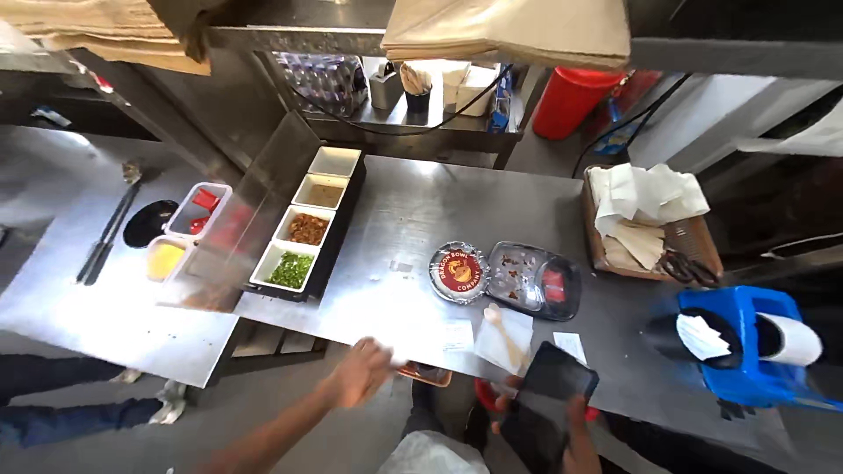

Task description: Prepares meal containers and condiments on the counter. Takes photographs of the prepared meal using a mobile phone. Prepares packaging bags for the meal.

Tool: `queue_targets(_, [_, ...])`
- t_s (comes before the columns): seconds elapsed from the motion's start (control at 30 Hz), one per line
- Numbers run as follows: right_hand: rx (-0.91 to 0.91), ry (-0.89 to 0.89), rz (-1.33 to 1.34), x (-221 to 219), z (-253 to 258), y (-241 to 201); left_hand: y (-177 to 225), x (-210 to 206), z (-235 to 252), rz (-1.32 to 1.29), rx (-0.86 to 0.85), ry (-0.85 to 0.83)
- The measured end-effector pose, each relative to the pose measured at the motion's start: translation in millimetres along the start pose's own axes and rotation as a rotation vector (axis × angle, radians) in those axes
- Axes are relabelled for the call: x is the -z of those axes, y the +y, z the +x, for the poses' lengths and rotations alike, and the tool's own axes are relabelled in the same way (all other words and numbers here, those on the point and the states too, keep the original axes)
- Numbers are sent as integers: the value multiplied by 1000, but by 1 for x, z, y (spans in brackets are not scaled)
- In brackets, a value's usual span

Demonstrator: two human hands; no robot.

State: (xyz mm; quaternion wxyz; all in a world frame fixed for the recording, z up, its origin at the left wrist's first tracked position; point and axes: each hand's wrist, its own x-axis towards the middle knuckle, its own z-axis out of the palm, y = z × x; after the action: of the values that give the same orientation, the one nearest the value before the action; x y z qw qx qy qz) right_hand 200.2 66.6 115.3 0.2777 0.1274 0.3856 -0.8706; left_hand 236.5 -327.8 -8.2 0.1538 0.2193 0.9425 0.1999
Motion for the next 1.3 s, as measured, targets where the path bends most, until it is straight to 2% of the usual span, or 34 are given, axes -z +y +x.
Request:
queue_targets(0.07, [-3, -40, -38, 14, -8, -5, 19, -21, -78, -46, 121, -106])
queue_targets(0.13, [6, -46, -103, 25, -18, -8, 24, -4, -103, -109, 422, 3])
queue_targets(0.2, [-28, -60, -96, 37, -28, -11, 26, 43, -71, -109, 619, 285])
queue_targets(0.27, [-74, -113, -37, 43, -28, -15, 8, 86, -15, -39, 671, 503])
queue_targets(0.37, [-190, -207, 39, 38, -25, -23, -23, 119, 36, 146, 767, 577])
queue_targets(0.47, [-267, -117, -59, 39, -32, -36, 16, 123, 61, 234, 710, 734])
queue_targets(0.53, [-298, -25, -149, 48, -40, -39, 83, 104, 73, 89, 621, 793])
queue_targets(0.6, [-323, 5, -161, 68, -56, -42, 176, 67, 87, -402, 573, 645])
queue_targets(0.67, [-332, -64, -74, 88, -72, -40, 257, 20, 98, -956, 507, 450])
queue_targets(0.73, [-273, -179, 45, 97, -84, -42, 308, -9, 108, -1319, 479, 219])
queue_targets(0.8, [-140, -203, 108, 95, -93, -49, 337, -21, 118, -1494, 456, 155])
queue_targets(0.9, [68, -85, 80, 82, -97, -63, 341, 1, 132, -1529, 337, 78])
queue_targets(1.0, [198, -29, 19, 73, -95, -62, 334, 28, 138, -1614, 225, -102])
queue_targets(1.07, [244, -19, 14, 66, -91, -57, 329, 41, 137, -1738, 136, -226])
queue_targets(1.13, [268, -7, 20, 56, -83, -48, 319, 52, 133, -1732, 65, -284])
queue_targets(1.3, [240, 76, -1, 28, -65, -28, 283, 68, 117, -1771, 14, -297])
